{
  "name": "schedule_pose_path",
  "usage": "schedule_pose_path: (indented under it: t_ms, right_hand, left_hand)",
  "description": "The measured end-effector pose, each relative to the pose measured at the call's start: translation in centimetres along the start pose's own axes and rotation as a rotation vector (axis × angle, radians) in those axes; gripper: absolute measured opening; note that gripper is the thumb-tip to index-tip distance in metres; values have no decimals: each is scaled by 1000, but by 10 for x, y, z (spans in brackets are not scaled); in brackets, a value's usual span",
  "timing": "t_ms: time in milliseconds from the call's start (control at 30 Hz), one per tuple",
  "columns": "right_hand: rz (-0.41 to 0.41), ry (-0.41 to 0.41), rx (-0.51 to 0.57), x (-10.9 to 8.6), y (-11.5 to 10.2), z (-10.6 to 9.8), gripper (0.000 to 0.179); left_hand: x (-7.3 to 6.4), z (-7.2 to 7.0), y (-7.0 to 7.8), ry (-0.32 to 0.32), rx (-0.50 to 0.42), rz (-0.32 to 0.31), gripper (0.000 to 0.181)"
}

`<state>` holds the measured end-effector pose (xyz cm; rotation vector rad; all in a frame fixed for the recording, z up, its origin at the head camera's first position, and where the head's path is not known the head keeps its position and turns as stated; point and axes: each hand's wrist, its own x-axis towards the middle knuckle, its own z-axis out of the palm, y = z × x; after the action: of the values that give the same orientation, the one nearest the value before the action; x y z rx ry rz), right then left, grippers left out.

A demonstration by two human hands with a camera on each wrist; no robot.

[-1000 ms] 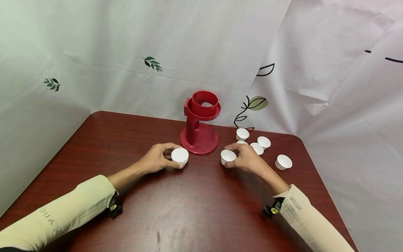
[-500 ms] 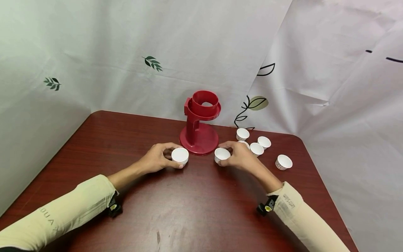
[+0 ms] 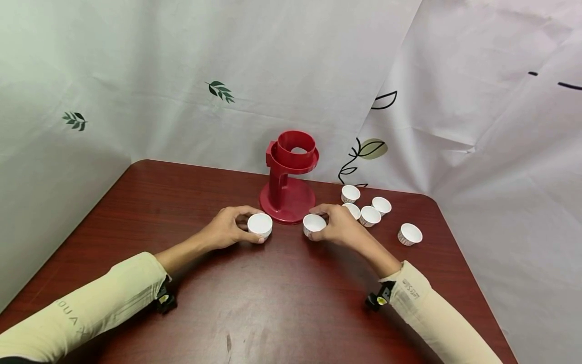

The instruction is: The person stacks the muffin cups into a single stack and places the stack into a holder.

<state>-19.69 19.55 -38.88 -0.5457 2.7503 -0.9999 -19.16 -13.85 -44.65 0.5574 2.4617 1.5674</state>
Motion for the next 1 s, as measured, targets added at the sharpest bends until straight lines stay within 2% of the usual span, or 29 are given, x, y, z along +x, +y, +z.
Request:
schedule_pose_path:
  t_ms: [433,633,1000]
  right_hand:
    - [-24,-11,17,2,-8,1,59]
    - [-27,-4,-9,3,-13,3,60]
    - [-53,-15,5,4,-25,8,59]
  left_hand:
    - [1,0,2,-9,-19,-15,61]
    - [1,0,2,-12,-15,-5,60]
    - [0,0,2,-7,-11,13,61]
